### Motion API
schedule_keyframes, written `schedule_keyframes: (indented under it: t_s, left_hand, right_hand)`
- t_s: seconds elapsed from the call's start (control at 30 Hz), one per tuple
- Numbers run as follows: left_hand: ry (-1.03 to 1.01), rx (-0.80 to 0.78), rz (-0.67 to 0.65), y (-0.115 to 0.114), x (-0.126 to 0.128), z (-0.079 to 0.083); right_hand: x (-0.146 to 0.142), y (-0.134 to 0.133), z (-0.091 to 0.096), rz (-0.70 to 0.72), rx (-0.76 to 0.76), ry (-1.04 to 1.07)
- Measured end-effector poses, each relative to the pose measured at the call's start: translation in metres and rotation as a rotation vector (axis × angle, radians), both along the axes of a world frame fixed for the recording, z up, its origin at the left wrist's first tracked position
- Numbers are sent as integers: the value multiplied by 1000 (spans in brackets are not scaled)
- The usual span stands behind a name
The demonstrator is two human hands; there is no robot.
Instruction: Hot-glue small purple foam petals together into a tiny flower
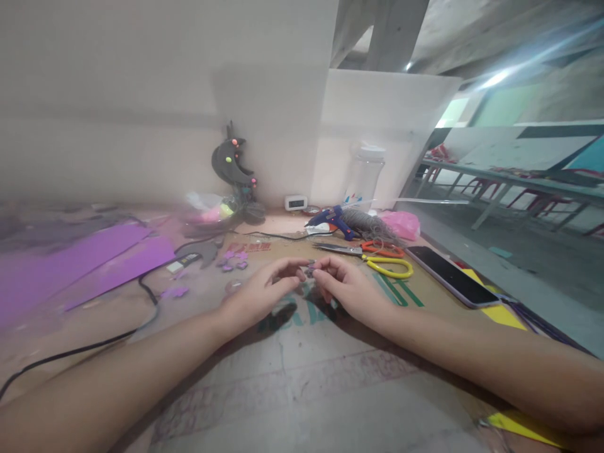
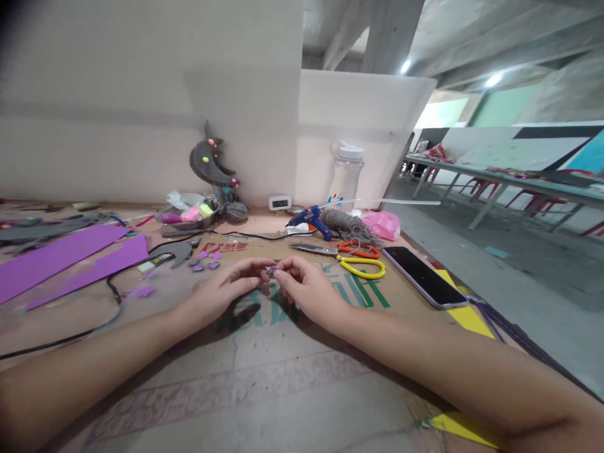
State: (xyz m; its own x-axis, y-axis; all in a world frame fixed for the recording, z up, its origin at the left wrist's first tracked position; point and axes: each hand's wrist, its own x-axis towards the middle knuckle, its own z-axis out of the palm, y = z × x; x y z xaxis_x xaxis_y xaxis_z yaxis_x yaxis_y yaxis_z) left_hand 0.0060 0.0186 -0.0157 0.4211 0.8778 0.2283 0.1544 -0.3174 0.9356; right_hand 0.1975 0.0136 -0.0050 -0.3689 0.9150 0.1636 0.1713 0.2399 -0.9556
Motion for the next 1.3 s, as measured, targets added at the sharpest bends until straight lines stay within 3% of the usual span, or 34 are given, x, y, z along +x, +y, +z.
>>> schedule_keyframes:
  t_s: [0.1,0.3,0.57,1.07,1.3]
  left_hand:
    - [-46,-30,50,2,1,-2]
    - [20,62,314,8,1,-4]
    - [110,132,182,6,-3,-8]
    - [230,83,189,1,0,4]
    - [167,32,142,5,-1,-4]
  right_hand:
    - [1,0,1,-32,20,44]
    - [0,0,2,-24,3,69]
    - [1,1,1,6,18,44]
    - [1,2,0,24,23,33]
    - [2,3,-3,32,37,50]
